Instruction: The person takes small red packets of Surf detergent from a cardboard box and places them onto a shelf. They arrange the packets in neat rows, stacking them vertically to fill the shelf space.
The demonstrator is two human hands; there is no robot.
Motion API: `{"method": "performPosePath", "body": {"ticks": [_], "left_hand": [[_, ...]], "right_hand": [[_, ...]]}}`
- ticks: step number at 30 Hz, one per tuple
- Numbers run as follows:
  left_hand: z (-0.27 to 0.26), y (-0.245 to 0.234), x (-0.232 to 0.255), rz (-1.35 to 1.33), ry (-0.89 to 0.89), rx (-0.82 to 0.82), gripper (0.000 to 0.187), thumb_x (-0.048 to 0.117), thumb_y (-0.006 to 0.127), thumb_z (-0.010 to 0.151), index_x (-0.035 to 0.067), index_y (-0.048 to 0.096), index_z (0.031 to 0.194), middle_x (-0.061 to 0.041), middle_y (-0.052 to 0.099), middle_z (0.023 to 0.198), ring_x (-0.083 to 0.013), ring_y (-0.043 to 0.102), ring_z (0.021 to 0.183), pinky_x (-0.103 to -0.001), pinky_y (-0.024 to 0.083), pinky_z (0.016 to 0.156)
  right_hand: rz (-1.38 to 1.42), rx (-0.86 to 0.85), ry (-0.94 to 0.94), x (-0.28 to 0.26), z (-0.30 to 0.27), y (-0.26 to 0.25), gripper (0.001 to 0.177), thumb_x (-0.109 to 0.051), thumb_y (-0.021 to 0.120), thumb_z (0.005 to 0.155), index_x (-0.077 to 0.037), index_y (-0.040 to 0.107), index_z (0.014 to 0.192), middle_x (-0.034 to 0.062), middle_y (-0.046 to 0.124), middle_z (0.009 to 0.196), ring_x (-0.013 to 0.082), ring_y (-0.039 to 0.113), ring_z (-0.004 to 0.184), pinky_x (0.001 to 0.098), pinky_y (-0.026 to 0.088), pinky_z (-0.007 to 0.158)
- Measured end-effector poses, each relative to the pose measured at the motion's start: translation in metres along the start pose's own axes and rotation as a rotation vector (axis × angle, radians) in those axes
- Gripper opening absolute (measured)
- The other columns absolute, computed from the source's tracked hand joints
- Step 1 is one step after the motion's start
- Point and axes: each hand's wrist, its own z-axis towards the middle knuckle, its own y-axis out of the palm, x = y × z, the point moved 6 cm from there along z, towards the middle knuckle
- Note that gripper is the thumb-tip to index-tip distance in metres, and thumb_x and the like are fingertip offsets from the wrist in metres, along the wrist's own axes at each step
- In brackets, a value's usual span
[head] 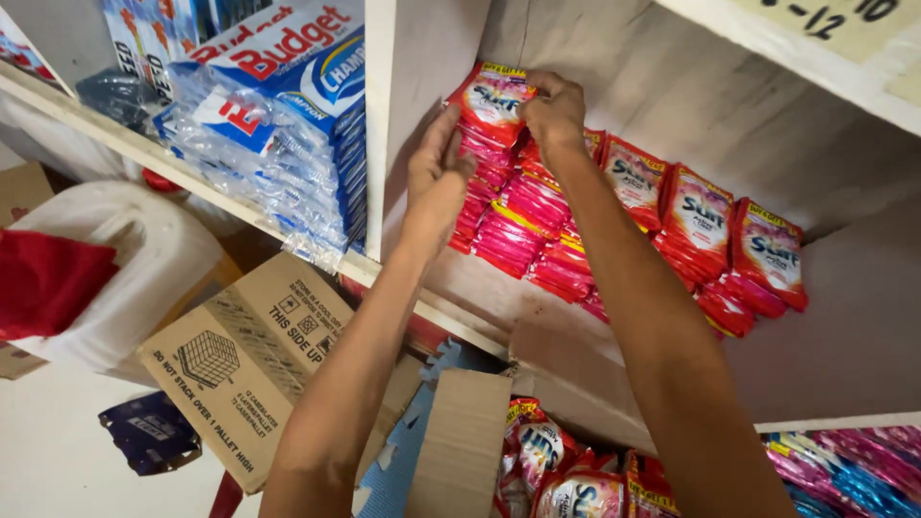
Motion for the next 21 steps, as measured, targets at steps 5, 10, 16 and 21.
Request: {"method": "performPosePath", "body": {"ticks": [5, 10, 16, 21], "left_hand": [[-0.044, -0.018, -0.017, 0.004, -0.017, 0.034, 0.073, -0.021, 0.046, 0.090, 0.002, 0.035, 0.159, -0.012, 0.038, 0.165, -0.0235, 0.039, 0.151, -0.030, 0.039, 0.117], [-0.112, -0.025, -0.019, 0.017, -0.087, 0.080, 0.065, -0.016, 0.048, 0.100, 0.005, 0.036, 0.160, -0.010, 0.041, 0.166, -0.0223, 0.040, 0.153, -0.029, 0.037, 0.120], [-0.165, -0.038, -0.026, -0.013, -0.078, 0.080, 0.059, -0.019, 0.049, 0.099, 0.002, 0.044, 0.154, -0.013, 0.046, 0.161, -0.0252, 0.041, 0.151, -0.033, 0.040, 0.118], [-0.205, -0.054, -0.005, -0.010, -0.179, 0.079, 0.060, -0.017, 0.045, 0.097, 0.002, 0.042, 0.153, -0.011, 0.042, 0.162, -0.0228, 0.038, 0.152, -0.034, 0.036, 0.121]], "right_hand": [[-0.389, 0.052, -0.491, -0.026, -0.027, 0.006, 0.034, -0.005, 0.066, 0.090, -0.007, 0.070, 0.123, 0.0255, 0.064, 0.129, 0.0322, 0.070, 0.108, 0.0376, 0.057, 0.093], [-0.726, -0.228, -0.744, -0.039, -0.085, 0.040, 0.046, -0.033, 0.052, 0.113, -0.012, 0.055, 0.155, 0.0287, 0.041, 0.157, 0.0486, 0.041, 0.145, 0.0597, 0.032, 0.120], [-1.005, -0.264, -0.557, -0.054, -0.101, 0.053, 0.061, -0.043, 0.049, 0.107, -0.015, 0.032, 0.160, 0.0290, 0.027, 0.161, 0.0533, 0.027, 0.144, 0.0712, 0.021, 0.113], [-0.923, -0.211, -0.766, -0.079, -0.152, 0.037, 0.061, -0.039, 0.049, 0.112, -0.008, 0.036, 0.162, 0.0327, 0.026, 0.164, 0.0520, 0.029, 0.150, 0.0722, 0.022, 0.114]]}}
